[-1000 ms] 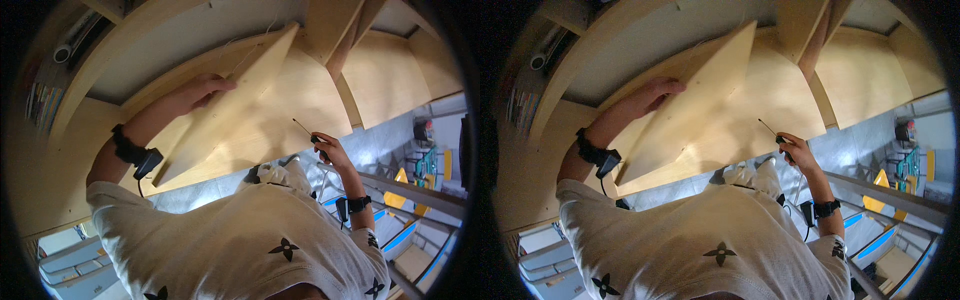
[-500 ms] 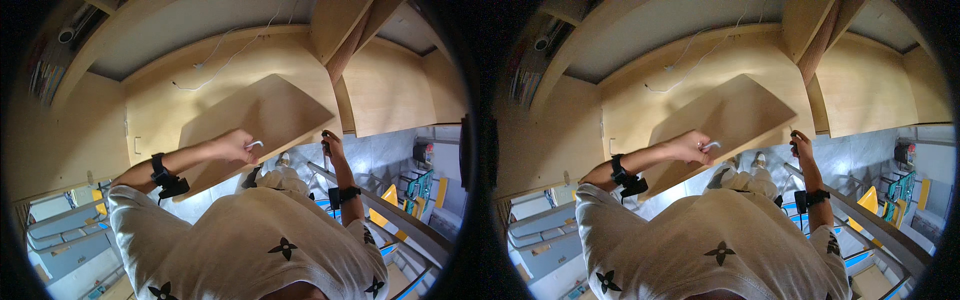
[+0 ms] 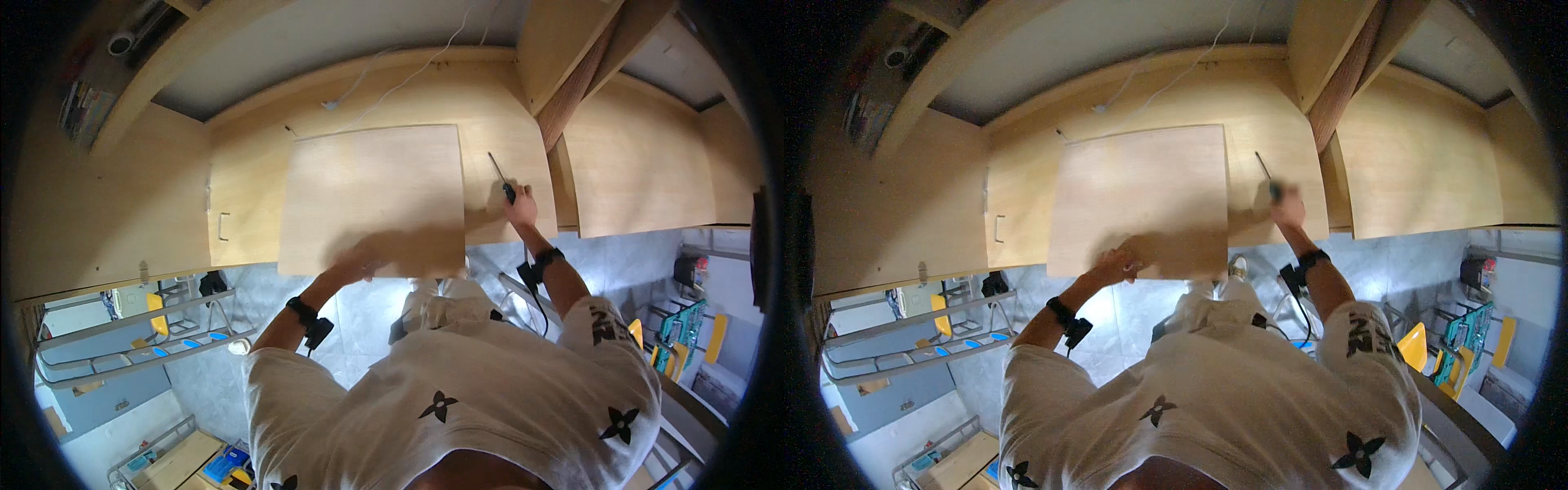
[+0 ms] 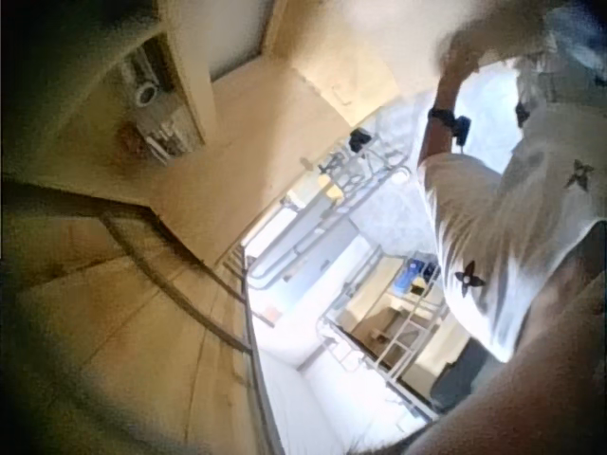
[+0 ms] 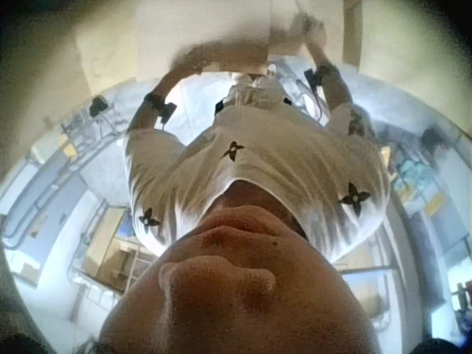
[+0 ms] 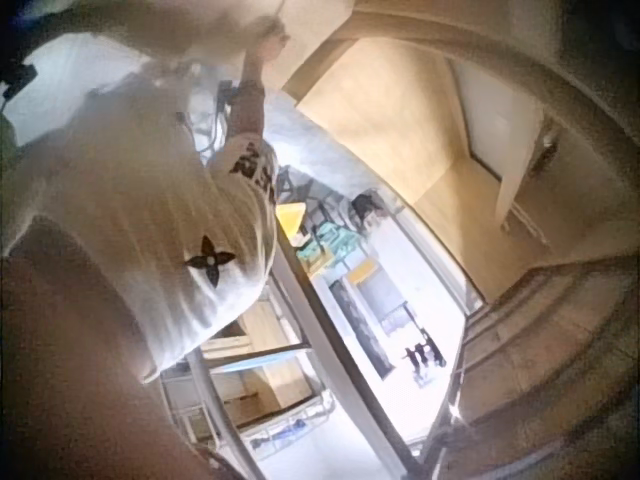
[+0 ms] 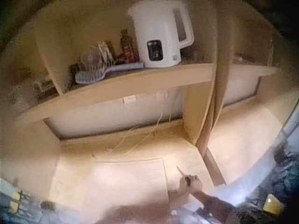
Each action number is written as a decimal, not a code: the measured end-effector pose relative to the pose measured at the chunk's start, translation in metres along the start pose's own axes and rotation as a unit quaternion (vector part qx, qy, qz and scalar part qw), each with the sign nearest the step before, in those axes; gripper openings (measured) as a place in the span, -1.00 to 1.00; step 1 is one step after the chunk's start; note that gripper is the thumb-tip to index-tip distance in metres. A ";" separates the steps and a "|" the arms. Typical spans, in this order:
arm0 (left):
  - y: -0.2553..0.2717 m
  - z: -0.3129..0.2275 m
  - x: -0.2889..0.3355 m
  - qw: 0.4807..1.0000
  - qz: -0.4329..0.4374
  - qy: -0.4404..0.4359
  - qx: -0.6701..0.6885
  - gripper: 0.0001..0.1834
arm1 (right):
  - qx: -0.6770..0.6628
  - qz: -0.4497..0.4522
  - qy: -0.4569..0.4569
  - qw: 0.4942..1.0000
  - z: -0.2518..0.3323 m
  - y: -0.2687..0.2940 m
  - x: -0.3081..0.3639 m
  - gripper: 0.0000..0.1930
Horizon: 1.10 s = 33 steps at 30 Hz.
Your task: The person uses a screwdriver to tighten a hinge inside a cabinet, then places a wooden door on a surface and aligns a metal handle with holes. They use a screwdriver to secure screws into the handle through the door before moving the door back toward the cabinet frame.
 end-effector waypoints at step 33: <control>-0.027 0.061 -0.017 0.945 -0.265 0.189 -0.020 -0.72 | 0.149 0.144 0.291 0.934 0.234 -0.094 -0.342 -0.54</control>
Point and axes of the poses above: each hand's wrist, its own x-axis away from the middle knuckle, its own y-axis out of the back of the hand, z = x × y, the point moved 9 cm from there along -x, towards the middle knuckle, and after that the axes turned 2 degrees about z, right-handed, at the moved point
